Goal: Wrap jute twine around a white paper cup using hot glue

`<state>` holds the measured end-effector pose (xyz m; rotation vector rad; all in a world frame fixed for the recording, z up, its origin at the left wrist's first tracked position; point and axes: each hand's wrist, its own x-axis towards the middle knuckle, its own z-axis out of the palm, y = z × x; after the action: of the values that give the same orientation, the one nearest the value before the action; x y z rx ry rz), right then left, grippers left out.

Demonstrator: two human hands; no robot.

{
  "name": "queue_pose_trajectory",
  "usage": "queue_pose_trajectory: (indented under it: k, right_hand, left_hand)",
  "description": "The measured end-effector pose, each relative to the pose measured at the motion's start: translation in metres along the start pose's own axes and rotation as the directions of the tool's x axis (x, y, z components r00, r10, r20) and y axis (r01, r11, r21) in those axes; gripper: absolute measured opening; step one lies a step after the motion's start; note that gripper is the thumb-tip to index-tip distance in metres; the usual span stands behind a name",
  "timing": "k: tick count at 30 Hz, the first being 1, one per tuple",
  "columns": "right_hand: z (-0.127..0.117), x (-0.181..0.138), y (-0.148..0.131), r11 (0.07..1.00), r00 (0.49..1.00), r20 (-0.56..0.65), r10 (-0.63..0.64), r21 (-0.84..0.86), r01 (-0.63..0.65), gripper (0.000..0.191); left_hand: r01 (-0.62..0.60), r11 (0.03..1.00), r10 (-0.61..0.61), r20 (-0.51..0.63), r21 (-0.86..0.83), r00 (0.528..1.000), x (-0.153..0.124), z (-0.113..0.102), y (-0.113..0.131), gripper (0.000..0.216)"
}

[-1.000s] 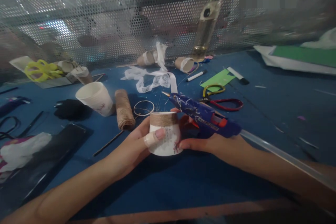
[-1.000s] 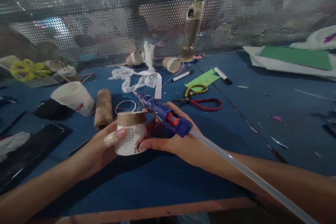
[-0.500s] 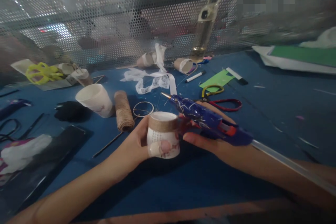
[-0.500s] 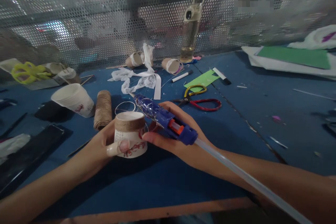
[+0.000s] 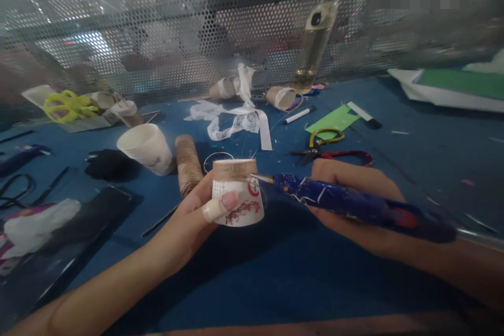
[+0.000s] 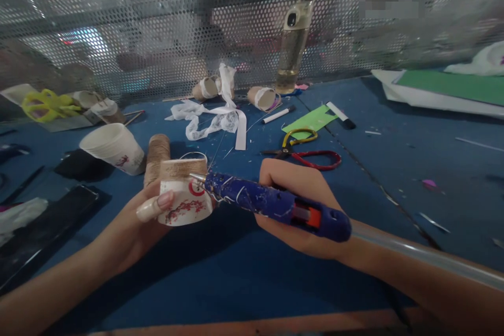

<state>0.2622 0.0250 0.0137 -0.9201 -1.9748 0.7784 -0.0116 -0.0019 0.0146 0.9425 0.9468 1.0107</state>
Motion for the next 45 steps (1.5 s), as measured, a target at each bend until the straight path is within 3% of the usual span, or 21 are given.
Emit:
queue_pose_trajectory:
  k: [5, 10, 15, 19, 30, 45]
  right_hand:
    - [-0.004, 0.006, 0.002, 0.999, 0.998, 0.068, -0.004, -0.035, 0.006, 0.027]
    - [-0.009, 0.007, -0.005, 0.993, 0.992, 0.126, -0.007, -0.119, 0.023, 0.027]
    - [-0.003, 0.0, -0.009, 0.986, 0.999, 0.034, 0.008, -0.169, -0.002, 0.028]
    - [0.002, -0.003, -0.007, 0.984, 0.998, 0.039, -0.043, -0.171, 0.049, 0.03]
    - [-0.001, -0.002, -0.012, 0.956, 0.994, 0.087, -0.065, -0.28, 0.087, 0.028]
    - [-0.005, -0.002, -0.021, 0.882, 0.992, 0.1, -0.072, -0.459, 0.11, 0.027]
  left_hand:
    - [0.021, 0.999, -0.024, -0.098, -0.029, 0.995, -0.004, 0.004, 0.003, 0.053]
    - [-0.068, 0.995, 0.069, -0.017, 0.067, 0.997, -0.002, -0.002, 0.0, 0.064]
    - [-0.088, 0.974, 0.106, -0.075, 0.207, 0.992, -0.004, -0.002, 0.0, 0.058]
    - [-0.133, 0.958, 0.135, 0.007, 0.253, 0.991, -0.003, -0.006, -0.002, 0.047]
    - [-0.182, 0.893, 0.202, -0.005, 0.412, 0.979, -0.002, -0.005, -0.001, 0.054]
    - [-0.219, 0.846, 0.256, -0.009, 0.487, 0.967, 0.0, -0.014, -0.008, 0.065]
